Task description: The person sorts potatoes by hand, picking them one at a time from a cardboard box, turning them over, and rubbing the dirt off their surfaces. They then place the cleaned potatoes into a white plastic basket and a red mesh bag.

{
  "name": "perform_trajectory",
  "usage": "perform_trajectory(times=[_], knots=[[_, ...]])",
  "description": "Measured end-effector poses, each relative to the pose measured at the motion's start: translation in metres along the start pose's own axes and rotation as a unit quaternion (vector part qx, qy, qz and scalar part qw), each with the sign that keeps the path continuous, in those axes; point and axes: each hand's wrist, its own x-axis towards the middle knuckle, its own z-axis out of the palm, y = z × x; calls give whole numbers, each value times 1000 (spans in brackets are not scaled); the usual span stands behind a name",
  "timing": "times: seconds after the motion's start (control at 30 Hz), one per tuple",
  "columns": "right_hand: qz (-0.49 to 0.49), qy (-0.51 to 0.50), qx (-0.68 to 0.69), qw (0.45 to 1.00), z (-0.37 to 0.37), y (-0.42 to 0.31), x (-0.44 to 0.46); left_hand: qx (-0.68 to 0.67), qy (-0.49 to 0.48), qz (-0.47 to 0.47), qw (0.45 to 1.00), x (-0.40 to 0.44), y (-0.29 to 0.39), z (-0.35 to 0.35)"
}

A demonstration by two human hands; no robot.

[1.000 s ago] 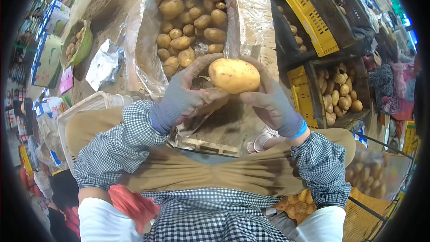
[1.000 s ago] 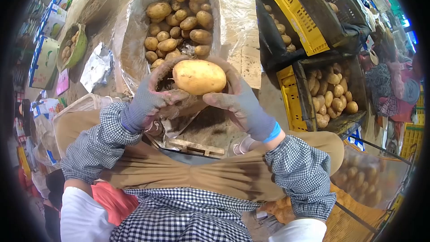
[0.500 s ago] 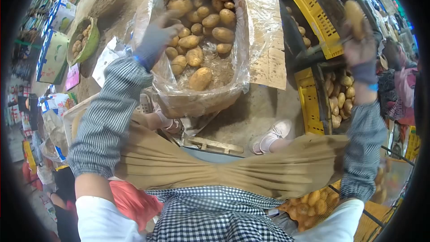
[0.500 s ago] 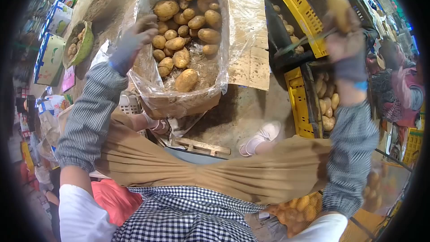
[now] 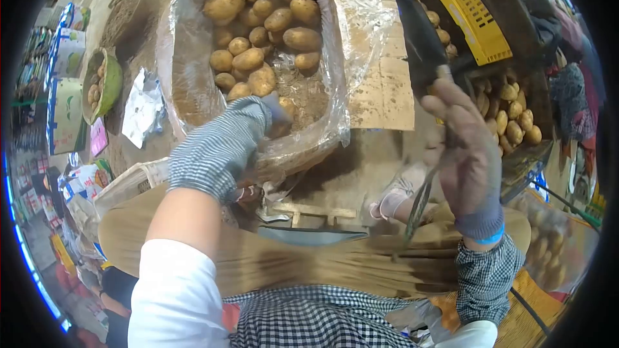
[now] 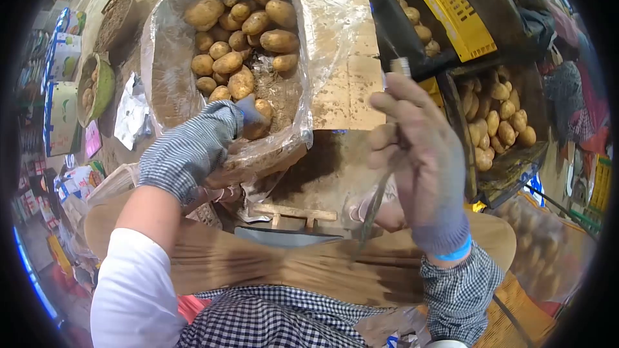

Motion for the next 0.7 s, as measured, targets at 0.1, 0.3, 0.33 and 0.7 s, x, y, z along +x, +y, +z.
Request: perform_trajectory(times=[0.1, 0.3, 0.33, 0.7], knots=[[72, -45, -47, 995, 3, 10, 2, -153, -40, 71, 985, -37, 19, -55], [117, -77, -72, 988, 10, 57, 7, -543, -188, 234, 784, -152, 55, -140], [152, -105, -50, 981, 13, 63, 8, -539, -182, 239, 787, -174, 61, -146], [58, -214, -73, 972, 39, 67, -8, -426, 0, 374, 824, -276, 75, -134]])
